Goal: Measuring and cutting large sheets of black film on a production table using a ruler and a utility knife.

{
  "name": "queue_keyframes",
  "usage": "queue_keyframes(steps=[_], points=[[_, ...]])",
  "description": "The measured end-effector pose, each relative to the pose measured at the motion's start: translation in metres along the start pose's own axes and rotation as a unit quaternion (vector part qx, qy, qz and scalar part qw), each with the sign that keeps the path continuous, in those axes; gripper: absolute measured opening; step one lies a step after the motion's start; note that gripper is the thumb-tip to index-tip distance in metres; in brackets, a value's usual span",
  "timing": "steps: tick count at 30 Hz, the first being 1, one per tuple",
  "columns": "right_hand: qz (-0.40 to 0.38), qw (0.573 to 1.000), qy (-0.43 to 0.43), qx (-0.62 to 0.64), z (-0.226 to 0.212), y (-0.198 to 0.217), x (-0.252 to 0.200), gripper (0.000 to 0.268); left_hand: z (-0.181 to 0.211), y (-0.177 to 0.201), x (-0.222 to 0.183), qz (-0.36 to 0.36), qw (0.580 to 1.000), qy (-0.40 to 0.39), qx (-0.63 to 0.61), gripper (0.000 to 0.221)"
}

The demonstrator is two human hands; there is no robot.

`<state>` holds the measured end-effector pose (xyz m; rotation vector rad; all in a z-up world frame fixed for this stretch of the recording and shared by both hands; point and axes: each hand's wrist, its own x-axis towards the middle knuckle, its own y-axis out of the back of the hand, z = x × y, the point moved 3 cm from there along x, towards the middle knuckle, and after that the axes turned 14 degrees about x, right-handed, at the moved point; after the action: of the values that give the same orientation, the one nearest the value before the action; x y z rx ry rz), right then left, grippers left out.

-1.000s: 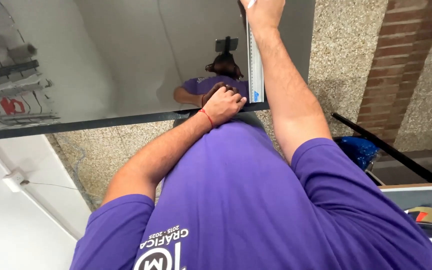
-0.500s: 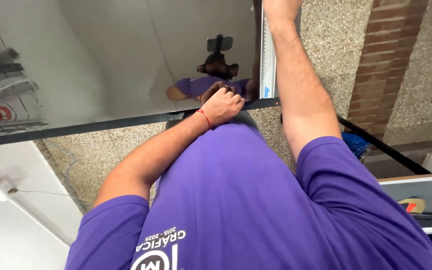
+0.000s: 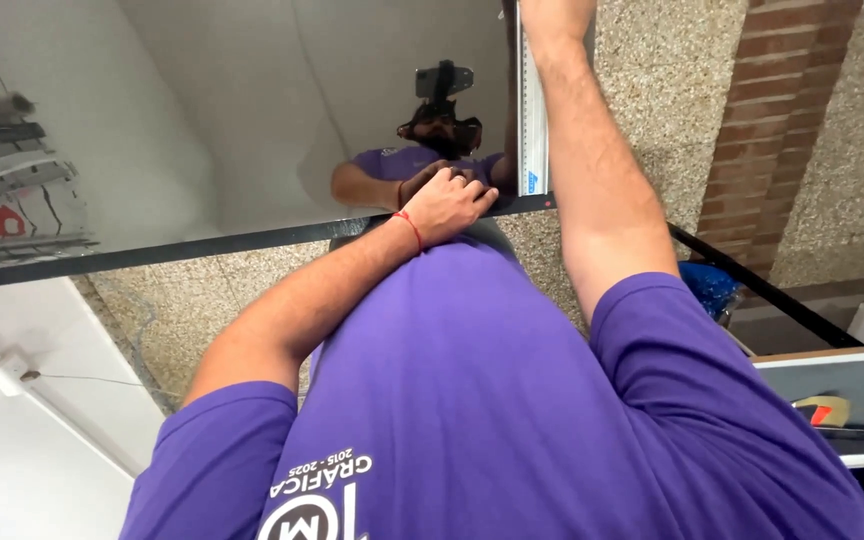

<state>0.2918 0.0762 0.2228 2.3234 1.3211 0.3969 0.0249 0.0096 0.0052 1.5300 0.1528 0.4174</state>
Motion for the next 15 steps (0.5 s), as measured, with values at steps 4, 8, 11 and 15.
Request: queue_keyframes(steps=[4, 8, 11, 15], points=[[-0.004, 1.0, 0.001, -0.004, -0.0002, -0.004, -0.0014, 0.054, -0.0016, 0.0026, 0.0012, 0.002, 1.0, 0.001, 0.003, 0.035], [-0.005, 1.0, 0.0, -0.011, 0.0005, -0.0058, -0.0047, 0.055, -0.0011, 0.0047, 0.0014, -0.005, 1.0, 0.001, -0.001, 0.035], [-0.008, 1.0, -0.001, -0.015, 0.0017, -0.0083, -0.0071, 0.057, -0.0016, 0.0061, 0.001, -0.01, 1.0, 0.002, -0.008, 0.036], [-0.008, 1.0, -0.002, -0.02, 0.0037, -0.0095, -0.0103, 0.058, -0.0002, 0.006, 0.0001, -0.009, 1.0, 0.001, -0.003, 0.036]])
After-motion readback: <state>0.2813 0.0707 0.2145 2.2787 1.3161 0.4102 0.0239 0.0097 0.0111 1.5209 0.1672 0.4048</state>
